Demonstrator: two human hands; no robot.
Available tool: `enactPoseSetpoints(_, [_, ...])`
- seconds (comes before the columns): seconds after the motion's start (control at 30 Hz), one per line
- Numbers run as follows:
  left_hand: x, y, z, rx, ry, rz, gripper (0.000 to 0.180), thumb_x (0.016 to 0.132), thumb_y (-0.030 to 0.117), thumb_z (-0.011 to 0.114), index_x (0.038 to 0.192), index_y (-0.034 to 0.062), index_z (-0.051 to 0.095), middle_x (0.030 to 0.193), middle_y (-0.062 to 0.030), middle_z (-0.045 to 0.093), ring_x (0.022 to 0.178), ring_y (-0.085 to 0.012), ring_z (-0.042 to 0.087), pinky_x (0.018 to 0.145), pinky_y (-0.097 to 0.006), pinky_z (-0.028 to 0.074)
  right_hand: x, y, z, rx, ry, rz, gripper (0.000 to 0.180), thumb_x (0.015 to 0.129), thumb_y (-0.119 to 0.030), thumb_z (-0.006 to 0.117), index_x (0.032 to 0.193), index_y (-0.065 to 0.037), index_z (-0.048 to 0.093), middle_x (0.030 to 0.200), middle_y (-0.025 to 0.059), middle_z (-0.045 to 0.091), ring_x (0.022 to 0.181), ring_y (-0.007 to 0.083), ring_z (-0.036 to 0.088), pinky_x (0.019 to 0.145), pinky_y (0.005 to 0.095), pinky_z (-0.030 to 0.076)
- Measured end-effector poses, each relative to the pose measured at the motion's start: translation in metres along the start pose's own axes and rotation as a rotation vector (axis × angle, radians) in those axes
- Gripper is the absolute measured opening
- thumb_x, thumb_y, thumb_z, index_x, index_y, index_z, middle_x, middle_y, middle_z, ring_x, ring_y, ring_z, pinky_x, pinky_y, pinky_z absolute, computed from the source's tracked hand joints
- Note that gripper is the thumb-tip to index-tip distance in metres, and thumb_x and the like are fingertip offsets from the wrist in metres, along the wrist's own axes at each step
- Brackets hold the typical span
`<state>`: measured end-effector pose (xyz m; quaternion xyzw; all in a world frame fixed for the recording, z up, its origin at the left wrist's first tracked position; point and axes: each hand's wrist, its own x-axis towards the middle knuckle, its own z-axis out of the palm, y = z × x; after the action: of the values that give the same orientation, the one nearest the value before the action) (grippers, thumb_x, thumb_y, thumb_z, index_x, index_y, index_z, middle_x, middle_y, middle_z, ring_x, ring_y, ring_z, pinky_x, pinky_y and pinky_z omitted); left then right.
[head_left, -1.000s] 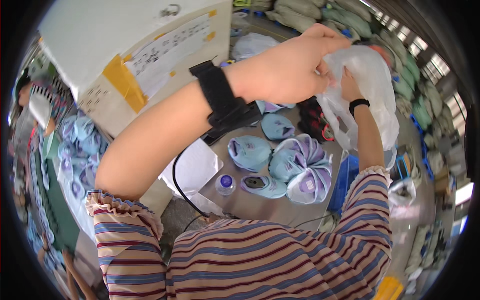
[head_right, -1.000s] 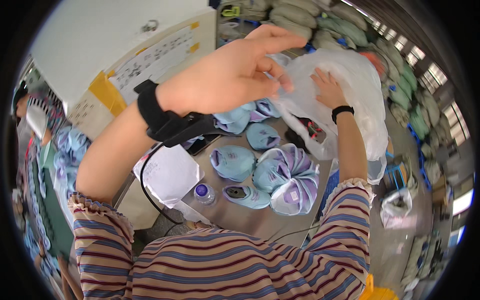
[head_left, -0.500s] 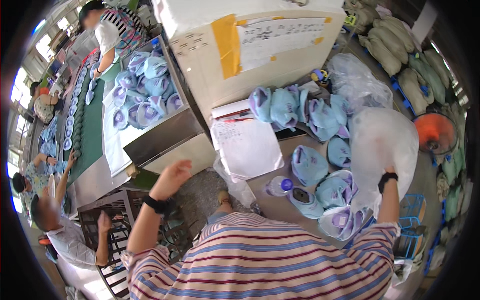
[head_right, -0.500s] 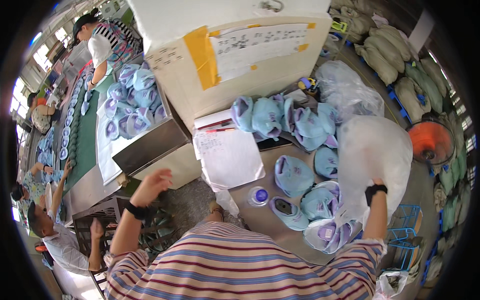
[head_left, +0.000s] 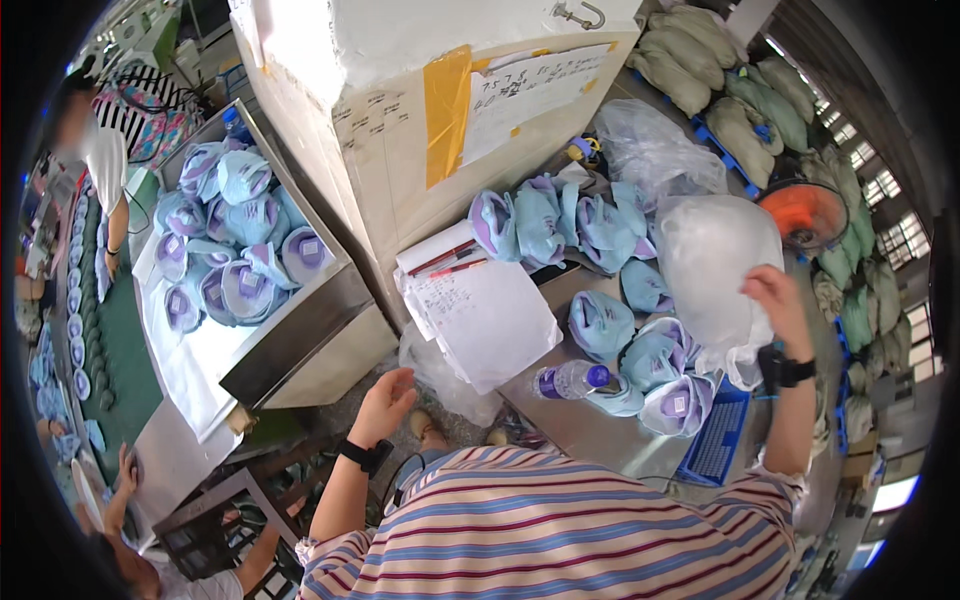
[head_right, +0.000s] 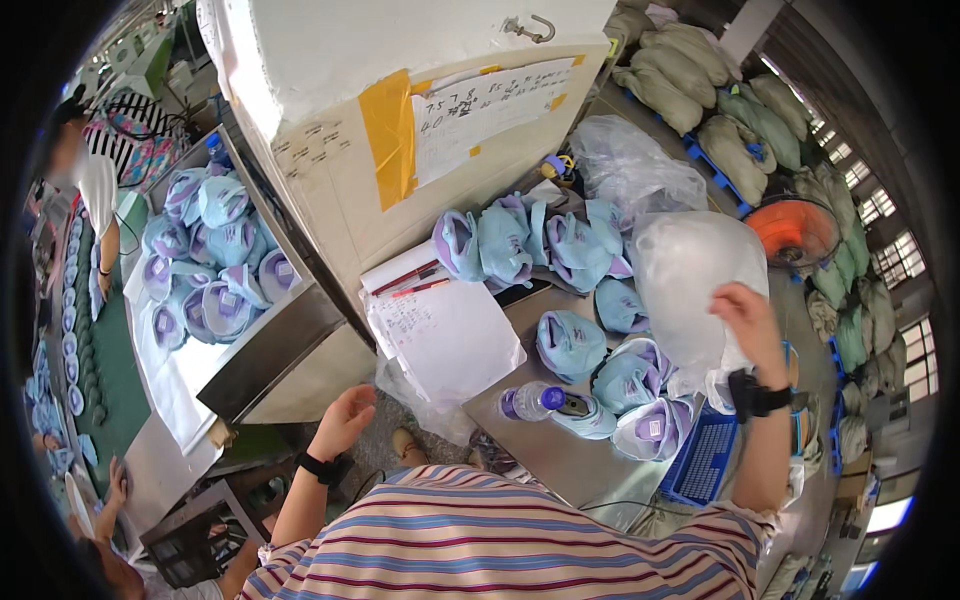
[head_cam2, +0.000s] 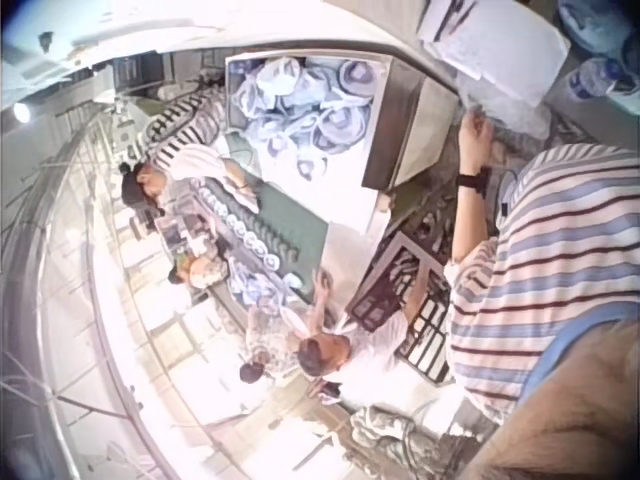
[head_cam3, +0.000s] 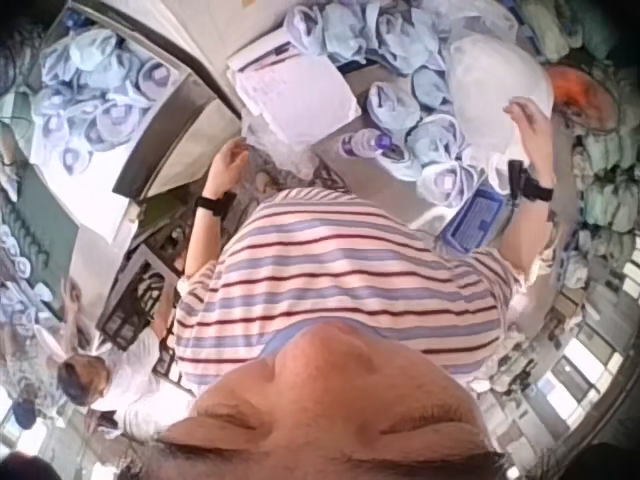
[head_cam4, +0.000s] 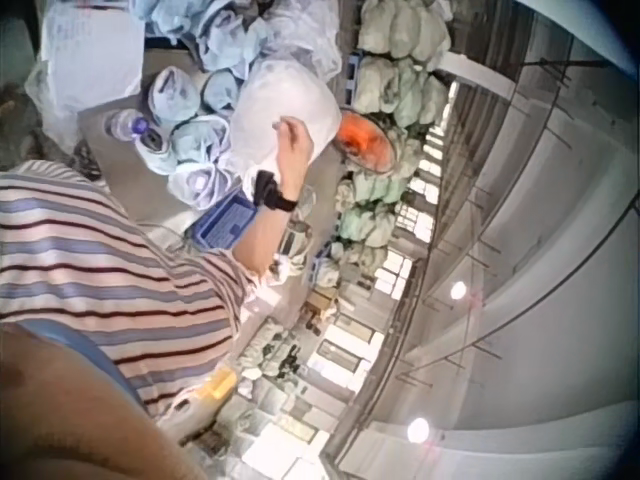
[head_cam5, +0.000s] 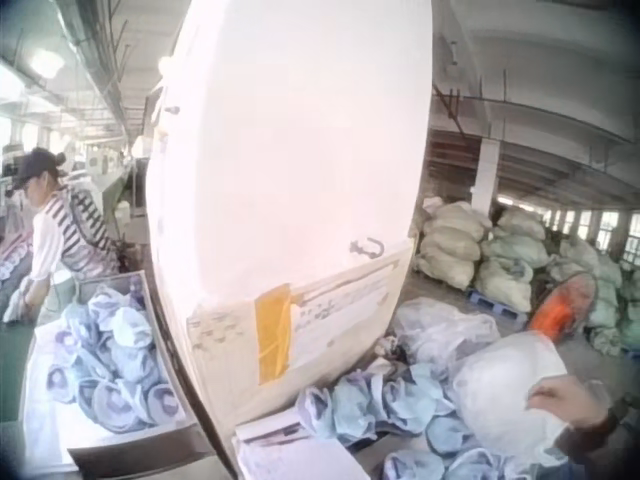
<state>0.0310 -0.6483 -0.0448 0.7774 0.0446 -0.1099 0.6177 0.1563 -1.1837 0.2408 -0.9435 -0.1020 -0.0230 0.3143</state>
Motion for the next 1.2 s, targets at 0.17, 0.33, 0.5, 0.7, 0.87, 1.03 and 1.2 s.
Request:
enactPoseSetpoints(0.17, [-0.012, -0.011, -0.016, 0.136, -0.121, 0.034, 0.041, 0.082, 0.01, 0.062, 0.121, 0.0011, 0.053, 0.108, -0.0141, 0.06, 0.091, -0.0226, 0.062, 0.077, -0.032, 0.05, 0.02, -0.054, 0.128, -0.594, -0.518, -0.365, 0.031, 0.08, -0.021, 0.064, 0.108, -0.009, 0.062, 0.094, 0.0129, 0.065, 0.086, 0.0284, 0.064, 0.075, 0.0372, 0.051])
enactPoseSetpoints(0.33, [-0.056, -0.031, -0.033, 0.157, -0.001, -0.054, 0.038, 0.083, 0.007, 0.061, 0.12, 0.0018, 0.054, 0.107, -0.0135, 0.06, 0.089, -0.0208, 0.062, 0.073, -0.031, 0.051, 0.047, -0.042, 0.148, -0.446, -0.382, -0.278, 0.029, 0.082, -0.024, 0.06, 0.107, -0.01, 0.061, 0.096, 0.0132, 0.065, 0.086, 0.0334, 0.062, 0.074, 0.0415, 0.049])
enactPoseSetpoints(0.5, [-0.116, -0.072, -0.021, 0.134, 0.093, -0.158, 0.037, 0.085, 0.007, 0.059, 0.121, 0.0013, 0.052, 0.106, -0.0123, 0.061, 0.087, -0.0196, 0.062, 0.072, -0.029, 0.05, 0.046, 0.024, 0.133, -0.376, -0.369, -0.177, 0.023, 0.08, -0.024, 0.06, 0.093, -0.007, 0.066, 0.084, 0.0115, 0.068, 0.077, 0.0318, 0.063, 0.067, 0.041, 0.049])
enactPoseSetpoints(0.7, [-0.172, -0.067, 0.051, 0.153, 0.122, -0.283, 0.037, 0.086, 0.008, 0.06, 0.12, 0.0013, 0.052, 0.106, -0.0124, 0.06, 0.086, -0.0178, 0.062, 0.071, -0.028, 0.05, -0.016, 0.109, 0.161, -0.426, -0.74, -0.042, 0.027, 0.077, -0.028, 0.064, 0.086, -0.003, 0.068, 0.078, 0.0142, 0.067, 0.077, 0.0311, 0.065, 0.068, 0.0395, 0.05])
enactPoseSetpoints(0.87, [-0.195, -0.049, 0.118, 0.356, 0.045, -0.217, 0.038, 0.08, 0.009, 0.063, 0.116, 0.002, 0.052, 0.101, -0.0147, 0.059, 0.085, -0.0249, 0.063, 0.069, -0.033, 0.051, -0.084, 0.173, 0.196, -0.321, -0.579, -0.074, 0.037, 0.077, -0.029, 0.066, 0.107, -0.007, 0.061, 0.09, 0.0119, 0.066, 0.085, 0.03, 0.063, 0.073, 0.0401, 0.049])
enactPoseSetpoints(1.03, [-0.233, -0.038, 0.164, 0.598, -0.104, -0.159, 0.042, 0.079, 0.018, 0.064, 0.117, 0.0051, 0.052, 0.105, -0.0171, 0.058, 0.092, -0.0347, 0.06, 0.078, -0.042, 0.049, -0.089, 0.127, 0.206, -0.126, -0.307, -0.135, 0.023, 0.08, -0.021, 0.066, 0.096, -0.006, 0.061, 0.074, 0.0083, 0.063, 0.067, 0.0252, 0.061, 0.06, 0.0345, 0.047])
enactPoseSetpoints(1.2, [-0.284, -0.051, 0.196, 0.599, 0.032, -0.321, 0.04, 0.08, 0.022, 0.061, 0.116, 0.0066, 0.053, 0.107, -0.0167, 0.058, 0.097, -0.0359, 0.058, 0.081, -0.043, 0.048, -0.114, 0.031, 0.199, 0.399, -0.941, -0.25, 0.013, 0.083, -0.017, 0.063, 0.085, -0.005, 0.06, 0.063, 0.0066, 0.058, 0.054, 0.0169, 0.052, 0.054, 0.0282, 0.043])
